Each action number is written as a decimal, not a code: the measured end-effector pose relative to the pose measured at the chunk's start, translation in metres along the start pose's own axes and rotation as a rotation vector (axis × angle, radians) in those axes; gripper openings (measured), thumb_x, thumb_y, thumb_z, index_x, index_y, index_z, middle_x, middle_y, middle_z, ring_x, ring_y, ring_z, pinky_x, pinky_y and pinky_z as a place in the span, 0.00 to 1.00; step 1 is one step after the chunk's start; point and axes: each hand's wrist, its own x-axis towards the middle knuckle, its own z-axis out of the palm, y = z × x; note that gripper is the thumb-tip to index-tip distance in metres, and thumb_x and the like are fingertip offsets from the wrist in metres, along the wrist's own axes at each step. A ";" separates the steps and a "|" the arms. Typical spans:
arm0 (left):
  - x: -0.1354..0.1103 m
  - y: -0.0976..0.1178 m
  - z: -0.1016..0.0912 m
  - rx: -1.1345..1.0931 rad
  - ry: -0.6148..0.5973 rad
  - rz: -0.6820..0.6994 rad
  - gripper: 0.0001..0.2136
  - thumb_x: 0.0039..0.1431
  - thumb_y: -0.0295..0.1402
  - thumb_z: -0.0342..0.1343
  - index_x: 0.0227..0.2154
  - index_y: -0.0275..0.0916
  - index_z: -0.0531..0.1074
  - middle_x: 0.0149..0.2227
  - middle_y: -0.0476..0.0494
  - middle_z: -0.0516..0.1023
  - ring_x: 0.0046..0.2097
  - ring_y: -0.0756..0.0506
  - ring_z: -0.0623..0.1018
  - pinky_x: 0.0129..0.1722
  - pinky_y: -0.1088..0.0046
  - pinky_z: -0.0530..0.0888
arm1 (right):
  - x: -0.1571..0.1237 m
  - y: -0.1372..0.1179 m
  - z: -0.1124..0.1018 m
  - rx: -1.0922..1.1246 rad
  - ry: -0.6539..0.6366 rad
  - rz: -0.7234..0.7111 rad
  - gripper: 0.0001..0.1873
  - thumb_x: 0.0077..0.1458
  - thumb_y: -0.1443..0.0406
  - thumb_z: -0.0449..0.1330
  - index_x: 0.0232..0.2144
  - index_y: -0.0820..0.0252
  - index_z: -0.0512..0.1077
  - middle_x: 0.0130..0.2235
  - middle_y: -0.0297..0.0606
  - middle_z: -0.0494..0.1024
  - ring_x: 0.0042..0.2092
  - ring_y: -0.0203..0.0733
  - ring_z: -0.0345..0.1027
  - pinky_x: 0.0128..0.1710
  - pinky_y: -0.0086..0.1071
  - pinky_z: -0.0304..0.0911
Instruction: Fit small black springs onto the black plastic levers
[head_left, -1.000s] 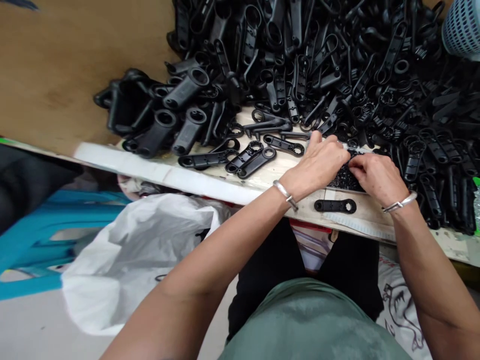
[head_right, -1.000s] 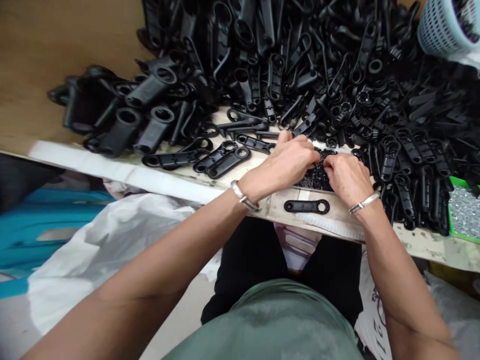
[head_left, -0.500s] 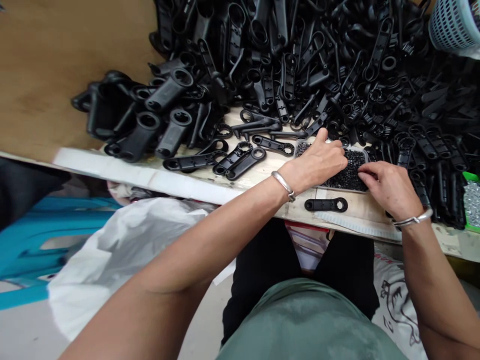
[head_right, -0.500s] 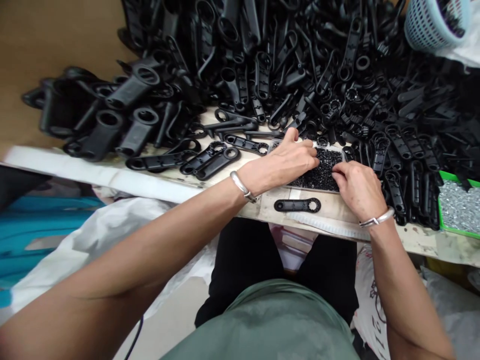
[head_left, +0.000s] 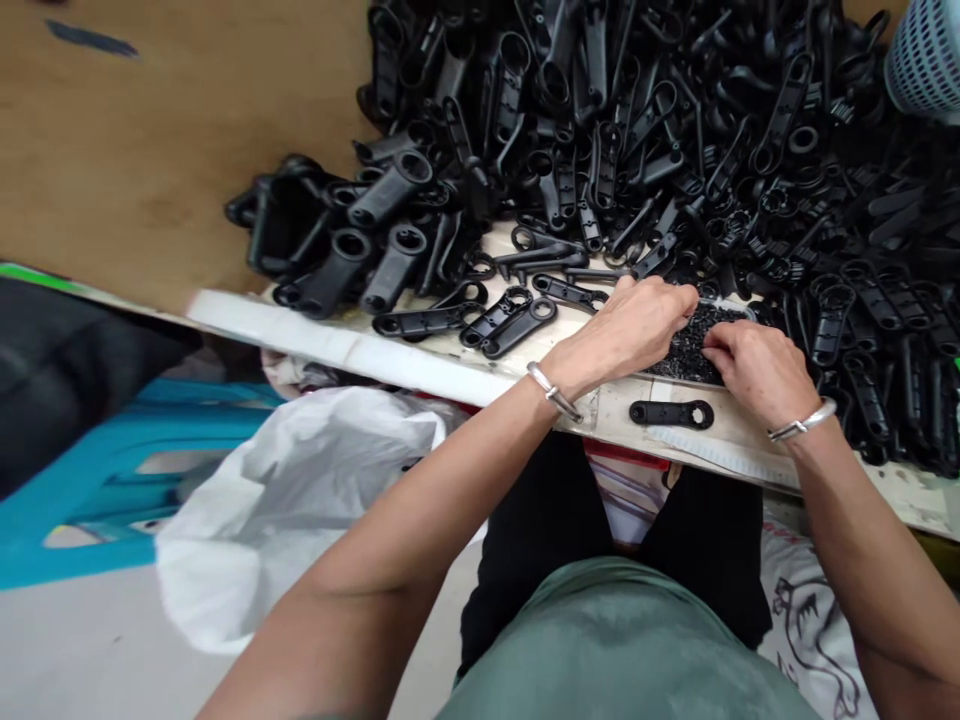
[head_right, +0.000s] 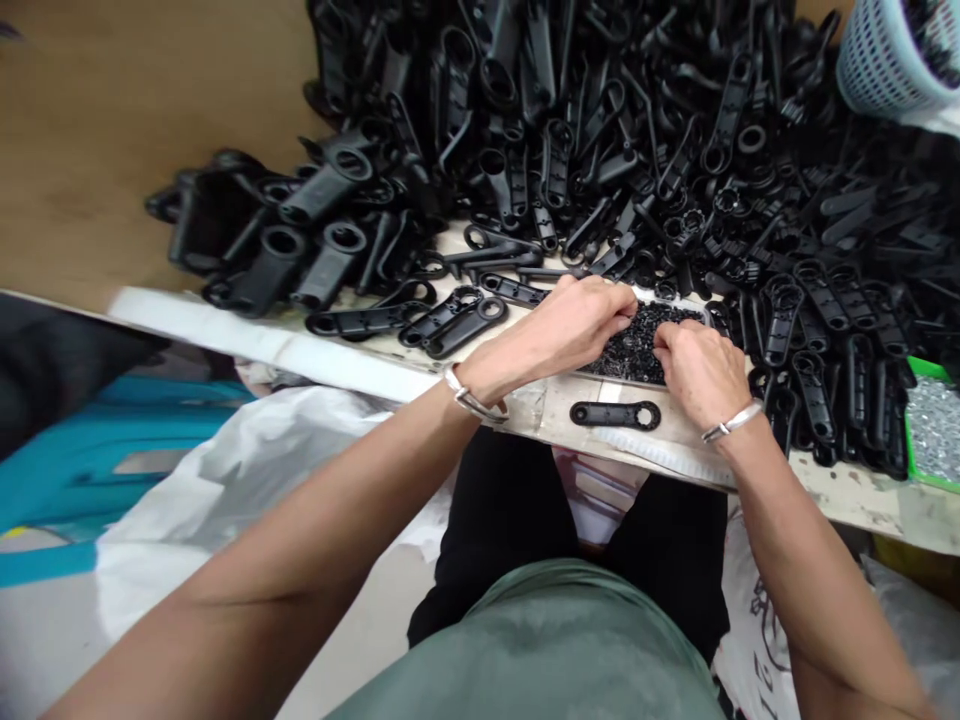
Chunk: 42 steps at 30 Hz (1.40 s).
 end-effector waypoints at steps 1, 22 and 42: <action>-0.002 0.000 0.000 -0.028 0.022 -0.006 0.10 0.62 0.22 0.45 0.36 0.35 0.72 0.34 0.44 0.77 0.38 0.45 0.74 0.39 0.68 0.64 | -0.001 0.002 0.001 0.043 0.034 -0.001 0.08 0.61 0.67 0.55 0.35 0.56 0.76 0.38 0.40 0.78 0.41 0.50 0.73 0.36 0.37 0.62; -0.027 0.012 0.008 -0.435 0.392 -0.074 0.07 0.57 0.23 0.58 0.36 0.37 0.79 0.36 0.48 0.82 0.39 0.50 0.78 0.42 0.74 0.72 | -0.006 -0.024 -0.004 1.793 -0.141 0.345 0.21 0.33 0.58 0.77 0.27 0.63 0.76 0.25 0.32 0.73 0.23 0.28 0.64 0.20 0.19 0.66; -0.041 0.008 0.004 -0.168 0.161 -0.239 0.11 0.68 0.29 0.47 0.34 0.33 0.73 0.34 0.42 0.76 0.39 0.44 0.74 0.41 0.68 0.70 | -0.006 -0.037 0.005 1.326 0.214 0.221 0.12 0.42 0.59 0.70 0.29 0.60 0.78 0.24 0.33 0.75 0.24 0.35 0.68 0.23 0.28 0.69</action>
